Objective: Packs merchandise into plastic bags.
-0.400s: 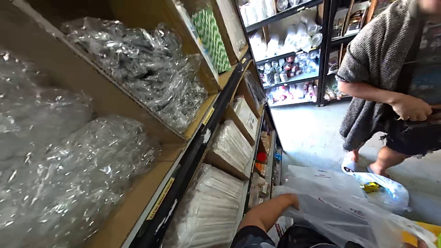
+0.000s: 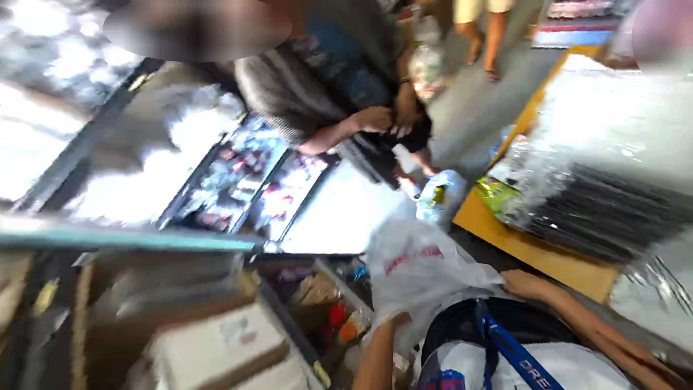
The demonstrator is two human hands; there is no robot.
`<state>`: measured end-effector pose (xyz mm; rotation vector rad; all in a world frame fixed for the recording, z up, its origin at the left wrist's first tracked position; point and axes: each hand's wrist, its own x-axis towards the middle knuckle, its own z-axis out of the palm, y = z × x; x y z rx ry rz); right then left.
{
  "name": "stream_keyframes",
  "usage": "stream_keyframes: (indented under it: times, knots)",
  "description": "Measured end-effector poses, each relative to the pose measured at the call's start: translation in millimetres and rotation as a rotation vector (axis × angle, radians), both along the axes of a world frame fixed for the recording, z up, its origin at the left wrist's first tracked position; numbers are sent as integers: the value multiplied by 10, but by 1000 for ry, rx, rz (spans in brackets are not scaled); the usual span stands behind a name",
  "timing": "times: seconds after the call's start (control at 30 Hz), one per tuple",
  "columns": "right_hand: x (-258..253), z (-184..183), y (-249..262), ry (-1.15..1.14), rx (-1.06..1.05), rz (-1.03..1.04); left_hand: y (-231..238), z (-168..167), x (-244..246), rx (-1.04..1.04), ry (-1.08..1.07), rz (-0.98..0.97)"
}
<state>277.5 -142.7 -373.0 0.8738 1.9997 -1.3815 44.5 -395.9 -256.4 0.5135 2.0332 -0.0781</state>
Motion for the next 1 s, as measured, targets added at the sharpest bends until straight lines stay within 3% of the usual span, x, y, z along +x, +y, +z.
stream_keyframes:
  times: [0.07,0.1,0.23,0.3,0.4,0.57,0.77,0.87,1.0]
  knots:
    - [195,-82,-46,-47,-38,-75,-81,-850,-183,-27,-224,-323]
    - [282,-41,-52,-36,-41,-161,39,-1097,-207,-87,-329,-445]
    - [546,153,-63,-2,-103,-353,624,-1493,-222,-184,-400,-779]
    - [650,161,-79,20,-126,-368,1042,-1370,-200,-106,-400,-836]
    - [795,236,-104,62,-171,-396,1752,-792,-55,94,-383,-877]
    - [961,439,-194,147,-206,-590,2583,-45,150,593,-354,-739]
    - [1110,528,-334,378,-197,-912,3528,71,123,977,-235,-519]
    - [1112,477,-460,652,-233,-1138,3958,155,122,1017,-245,-420]
    - [999,562,-544,873,-233,-1515,4239,253,269,1080,-309,-440]
